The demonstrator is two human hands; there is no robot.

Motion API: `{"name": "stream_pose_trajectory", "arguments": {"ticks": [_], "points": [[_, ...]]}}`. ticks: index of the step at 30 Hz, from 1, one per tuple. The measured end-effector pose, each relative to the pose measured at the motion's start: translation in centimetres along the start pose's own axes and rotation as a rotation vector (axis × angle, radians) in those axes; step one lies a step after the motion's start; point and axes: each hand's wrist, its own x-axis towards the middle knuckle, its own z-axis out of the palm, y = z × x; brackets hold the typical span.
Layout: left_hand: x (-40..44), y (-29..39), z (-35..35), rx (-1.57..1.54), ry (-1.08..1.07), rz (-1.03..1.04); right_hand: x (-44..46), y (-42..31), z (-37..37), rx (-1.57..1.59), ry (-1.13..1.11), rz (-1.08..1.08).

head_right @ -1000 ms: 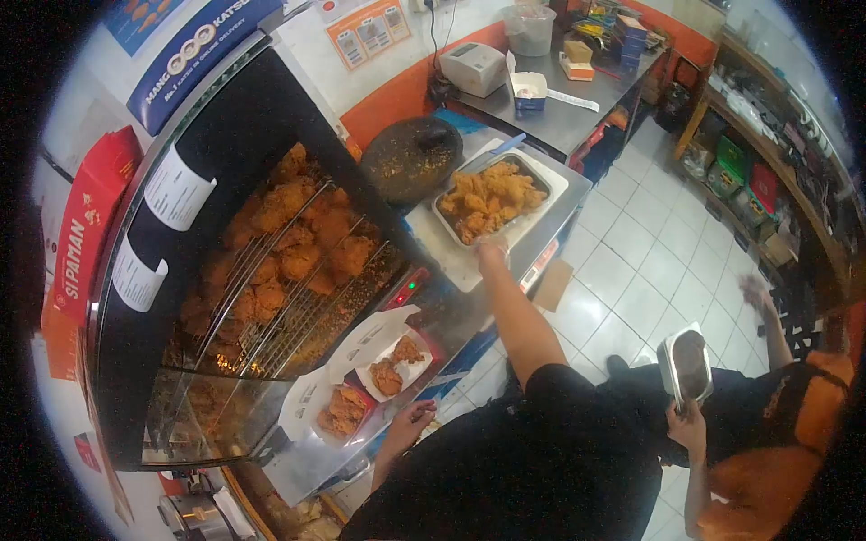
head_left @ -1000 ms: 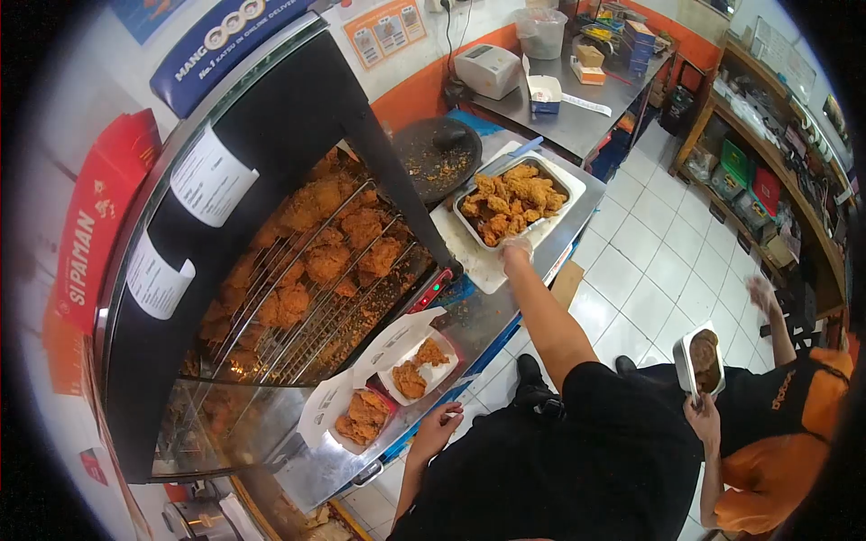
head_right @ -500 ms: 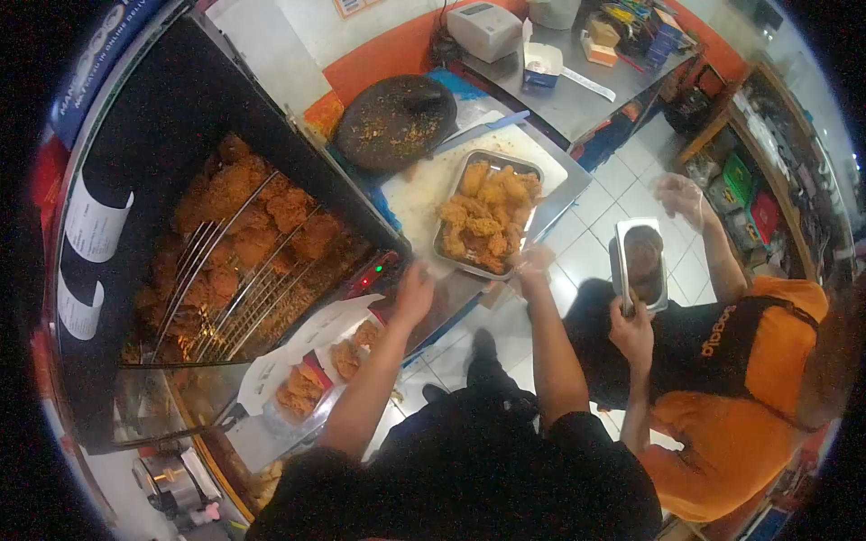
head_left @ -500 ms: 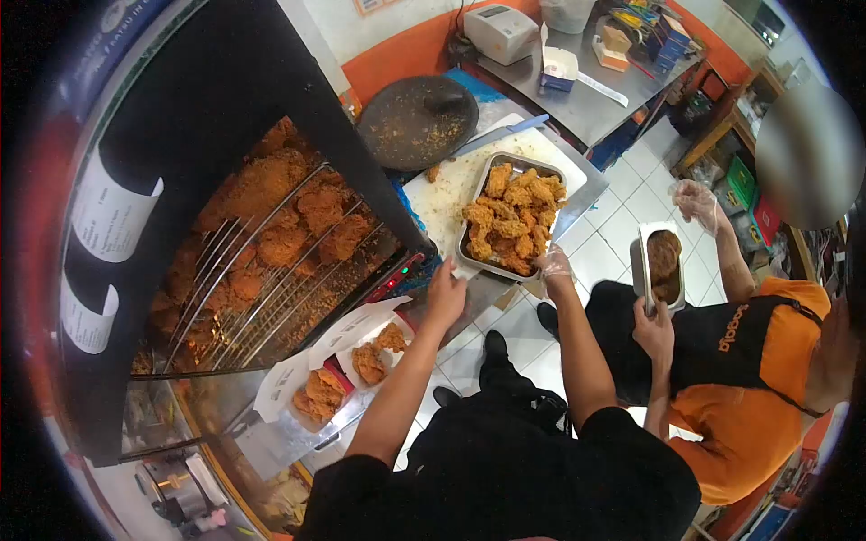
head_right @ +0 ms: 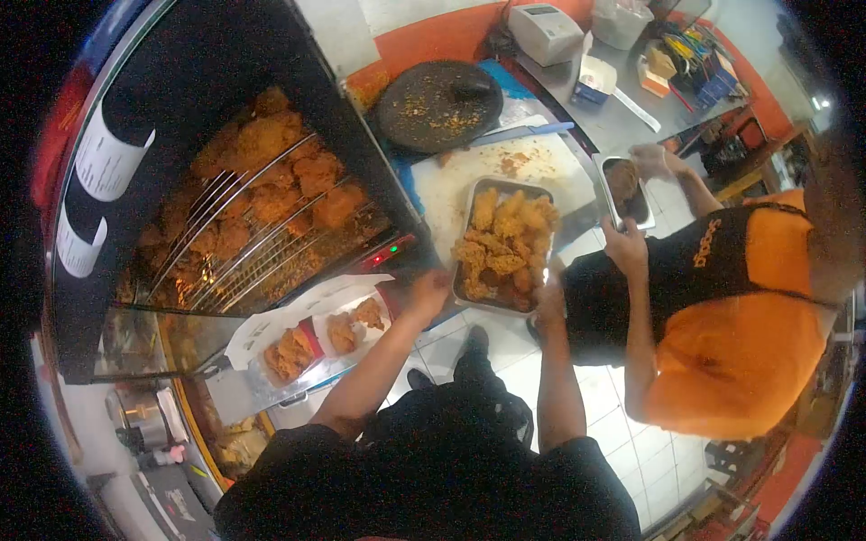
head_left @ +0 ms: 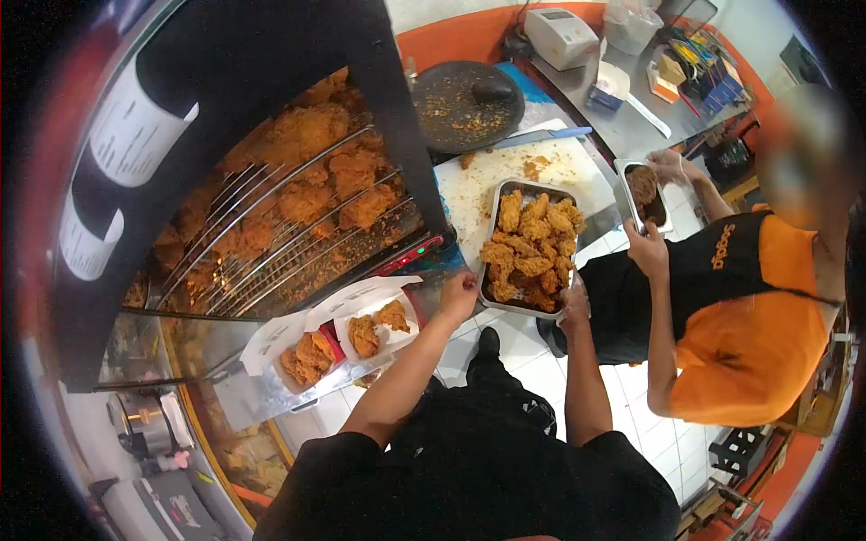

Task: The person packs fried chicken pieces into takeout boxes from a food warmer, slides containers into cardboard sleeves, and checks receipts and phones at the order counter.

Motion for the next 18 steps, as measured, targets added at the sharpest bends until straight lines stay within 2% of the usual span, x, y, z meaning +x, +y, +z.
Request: {"name": "stream_pose_trajectory", "arguments": {"ticks": [2,4,5,8,10,11,13,14,18], "points": [[-1.6,-0.7,-0.2,-0.196,-0.064,0.002,-2.3,-0.1,-0.1,-0.083,-0.017,-0.106],[-3.6,-1.6,-1.1,-0.228,-0.069,-0.001,0.2,4.5,-5.0,-0.399,0.005,-0.145],[-4.5,-2.1,-1.6,-0.252,-0.079,0.002,-4.2,1.3,-1.7,-0.218,-0.06,-0.163],[-8.1,-0.6,-4.5,-0.352,-0.181,-0.07,-9.2,-1.2,0.4,-0.123,-0.113,-0.116],[-11.0,0.5,-7.2,-0.336,-0.214,-0.005,-13.5,-3.2,3.7,0.083,-0.169,-0.132],[-12.2,0.7,-8.4,-0.294,-0.23,0.007,-14.1,-2.0,2.3,-0.283,-0.167,-0.331],[-15.1,1.5,-10.8,-0.291,-0.255,0.096,-15.9,-2.2,3.4,-0.27,-0.208,-0.355],[-16.3,1.6,-12.0,-0.294,-0.283,0.134,-18.6,-4.3,5.6,0.059,-0.215,-0.139],[-21.5,1.0,-15.5,-0.36,-0.321,0.105,-21.0,-3.1,5.9,-0.158,-0.205,-0.095]]}}
